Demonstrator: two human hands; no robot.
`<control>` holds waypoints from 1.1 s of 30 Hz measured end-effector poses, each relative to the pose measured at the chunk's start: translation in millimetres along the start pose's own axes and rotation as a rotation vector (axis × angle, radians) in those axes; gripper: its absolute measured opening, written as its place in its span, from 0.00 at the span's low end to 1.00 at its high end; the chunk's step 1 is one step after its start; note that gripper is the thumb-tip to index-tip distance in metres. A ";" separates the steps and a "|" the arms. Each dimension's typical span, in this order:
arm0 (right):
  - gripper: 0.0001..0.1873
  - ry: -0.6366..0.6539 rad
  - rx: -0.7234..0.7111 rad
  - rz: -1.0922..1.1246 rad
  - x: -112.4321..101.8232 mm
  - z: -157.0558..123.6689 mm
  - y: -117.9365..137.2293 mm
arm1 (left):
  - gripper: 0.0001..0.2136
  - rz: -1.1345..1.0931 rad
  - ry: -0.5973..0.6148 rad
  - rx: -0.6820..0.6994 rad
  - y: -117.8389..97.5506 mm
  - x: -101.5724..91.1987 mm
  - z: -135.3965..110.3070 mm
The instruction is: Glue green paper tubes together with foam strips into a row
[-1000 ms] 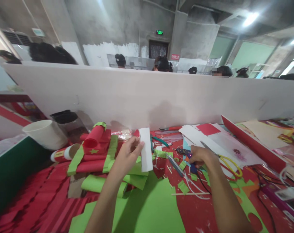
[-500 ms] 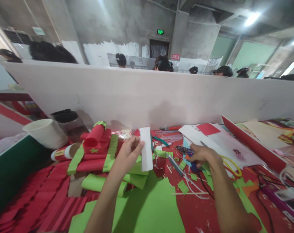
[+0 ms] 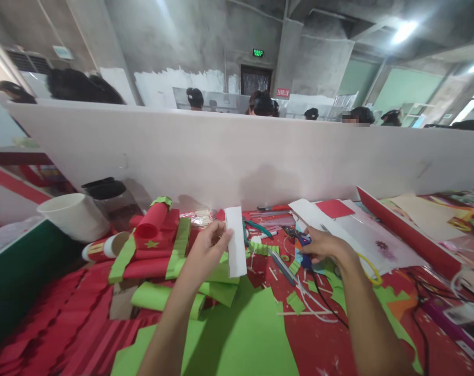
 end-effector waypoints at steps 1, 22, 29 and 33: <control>0.25 -0.015 -0.021 0.030 -2.6 1.9 -0.4 | 0.11 0.002 0.001 0.001 -0.6 0.2 -0.1; 0.29 -0.092 -0.318 0.402 -12.2 -47.7 62.6 | 0.10 -0.058 0.018 -0.058 7.8 3.1 -1.3; 0.28 -0.204 -0.566 0.314 -13.7 -69.2 93.5 | 0.13 -0.045 -0.096 -0.138 11.7 -0.8 -3.1; 0.24 -0.297 -0.656 0.405 -15.0 -67.1 98.1 | 0.19 -0.061 -0.135 -0.121 16.6 -1.7 -0.8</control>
Point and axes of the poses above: each hand's wrist, its own z-axis towards the middle knuckle, its own x-axis out of the palm, y = z × x, the point moved 7 cm from there along z, towards the middle knuckle, and after that the axes turned 6 degrees about z, right-handed, at the moved point
